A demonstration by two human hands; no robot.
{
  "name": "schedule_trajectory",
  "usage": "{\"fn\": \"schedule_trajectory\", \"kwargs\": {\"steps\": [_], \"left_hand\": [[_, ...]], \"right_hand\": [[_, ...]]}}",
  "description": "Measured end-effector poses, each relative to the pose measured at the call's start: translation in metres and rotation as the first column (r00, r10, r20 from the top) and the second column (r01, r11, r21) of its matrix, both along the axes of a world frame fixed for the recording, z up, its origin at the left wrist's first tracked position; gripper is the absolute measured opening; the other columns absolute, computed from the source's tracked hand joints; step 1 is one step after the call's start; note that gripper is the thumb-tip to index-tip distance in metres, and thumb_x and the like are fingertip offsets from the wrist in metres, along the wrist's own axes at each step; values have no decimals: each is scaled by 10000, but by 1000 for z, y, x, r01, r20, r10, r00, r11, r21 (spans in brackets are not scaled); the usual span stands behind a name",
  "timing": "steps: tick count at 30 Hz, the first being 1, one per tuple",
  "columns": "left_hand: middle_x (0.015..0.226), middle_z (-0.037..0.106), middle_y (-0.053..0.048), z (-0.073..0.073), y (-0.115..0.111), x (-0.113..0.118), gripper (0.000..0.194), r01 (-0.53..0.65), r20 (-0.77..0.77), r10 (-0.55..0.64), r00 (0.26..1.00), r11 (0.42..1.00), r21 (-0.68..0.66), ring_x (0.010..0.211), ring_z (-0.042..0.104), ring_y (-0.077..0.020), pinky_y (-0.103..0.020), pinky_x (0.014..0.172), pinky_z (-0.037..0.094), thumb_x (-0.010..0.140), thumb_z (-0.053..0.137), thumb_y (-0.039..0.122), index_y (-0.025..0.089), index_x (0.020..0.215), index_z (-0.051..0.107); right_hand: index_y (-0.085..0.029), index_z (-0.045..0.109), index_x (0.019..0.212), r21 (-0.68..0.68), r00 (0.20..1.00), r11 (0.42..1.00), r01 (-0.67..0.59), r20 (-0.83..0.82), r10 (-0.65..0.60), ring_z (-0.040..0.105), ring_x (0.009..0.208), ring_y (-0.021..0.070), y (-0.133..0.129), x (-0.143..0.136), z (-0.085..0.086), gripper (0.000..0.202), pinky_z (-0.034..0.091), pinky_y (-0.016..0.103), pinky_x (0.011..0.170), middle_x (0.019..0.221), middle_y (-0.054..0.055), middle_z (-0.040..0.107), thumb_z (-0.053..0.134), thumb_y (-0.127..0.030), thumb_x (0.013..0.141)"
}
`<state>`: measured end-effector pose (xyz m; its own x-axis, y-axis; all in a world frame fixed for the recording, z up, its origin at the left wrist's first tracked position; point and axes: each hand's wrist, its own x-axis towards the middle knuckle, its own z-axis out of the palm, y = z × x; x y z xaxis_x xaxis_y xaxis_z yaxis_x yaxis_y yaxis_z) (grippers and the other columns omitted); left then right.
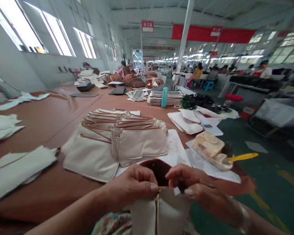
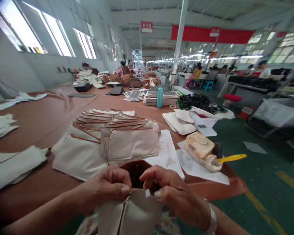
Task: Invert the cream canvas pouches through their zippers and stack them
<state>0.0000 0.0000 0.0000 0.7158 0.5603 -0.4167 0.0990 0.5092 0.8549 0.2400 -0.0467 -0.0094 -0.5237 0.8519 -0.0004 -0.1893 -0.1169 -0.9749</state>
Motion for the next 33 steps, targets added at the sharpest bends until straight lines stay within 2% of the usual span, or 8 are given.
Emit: {"fn": "schedule_trajectory", "kwargs": {"steps": [4, 9, 15, 20, 24, 28, 31, 33], "left_hand": [[571, 512, 24, 3, 2, -1, 393, -9, -3, 9, 1000, 1000, 24, 444, 365, -50, -171, 411, 235, 689, 811, 453, 112, 723, 619], [572, 503, 24, 3, 2, -2, 395, 19, -23, -18, 1000, 999, 48, 438, 363, -53, -172, 405, 235, 699, 797, 468, 119, 726, 613], [583, 498, 21, 3, 2, -1, 398, 31, -32, -29, 999, 995, 91, 453, 357, -56, -178, 415, 229, 709, 788, 472, 114, 734, 616], [596, 493, 24, 4, 4, 0, 402, 76, -28, -73, 997, 989, 130, 470, 349, -57, -186, 429, 221, 735, 770, 483, 111, 745, 617], [609, 482, 29, 7, 5, -1, 423, 119, -40, -114, 993, 976, 183, 494, 332, -58, -196, 450, 208, 746, 752, 511, 112, 750, 612], [609, 448, 41, 12, 5, -2, 438, 185, -87, -168, 982, 949, 254, 517, 310, -65, -202, 463, 197, 766, 715, 546, 120, 758, 611], [632, 442, 38, 15, 5, -4, 415, 220, -154, -179, 972, 922, 318, 545, 328, -73, -197, 468, 210, 798, 680, 535, 127, 767, 607], [648, 454, 32, 16, 5, -5, 381, 250, -200, -187, 962, 897, 364, 559, 341, -77, -195, 472, 224, 826, 654, 504, 127, 782, 611]], "right_hand": [[-146, 622, 1112, -11, 999, 1000, 14, 46, -13, 484, 757, 154, 6, 0, -2, 340, 323, 250, 612, 900, 44, 600, 545, -209, 787], [-141, 620, 998, 50, 985, 999, 3, 173, -11, 462, 705, 128, 4, -7, -1, 167, 318, 227, 585, 834, 21, 592, 598, -238, 865], [-123, 633, 932, 122, 966, 992, 20, 255, -51, 472, 701, 126, 1, -10, 1, 120, 329, 220, 577, 820, 30, 613, 605, -208, 852], [-132, 588, 896, 104, 953, 993, 65, 290, -92, 404, 633, 102, 0, -18, 1, 65, 286, 210, 528, 723, -20, 526, 602, -143, 833], [-164, 532, 938, 49, 972, 997, 66, 224, -75, 358, 618, 96, -2, -20, 2, 137, 260, 209, 521, 717, -47, 468, 615, -151, 830], [-164, 560, 978, -5, 993, 1000, 16, 121, -15, 371, 634, 111, -1, -17, 3, 200, 278, 219, 538, 741, -28, 485, 628, -298, 846], [-141, 641, 976, 35, 974, 997, 64, 216, -70, 391, 633, 118, 3, -15, 5, 340, 286, 222, 535, 723, -7, 496, 462, -431, 971], [-119, 675, 921, 43, 951, 999, 24, 306, -37, 382, 620, 110, 5, -14, 4, 467, 269, 218, 514, 713, 2, 496, 411, -496, 999]]}}
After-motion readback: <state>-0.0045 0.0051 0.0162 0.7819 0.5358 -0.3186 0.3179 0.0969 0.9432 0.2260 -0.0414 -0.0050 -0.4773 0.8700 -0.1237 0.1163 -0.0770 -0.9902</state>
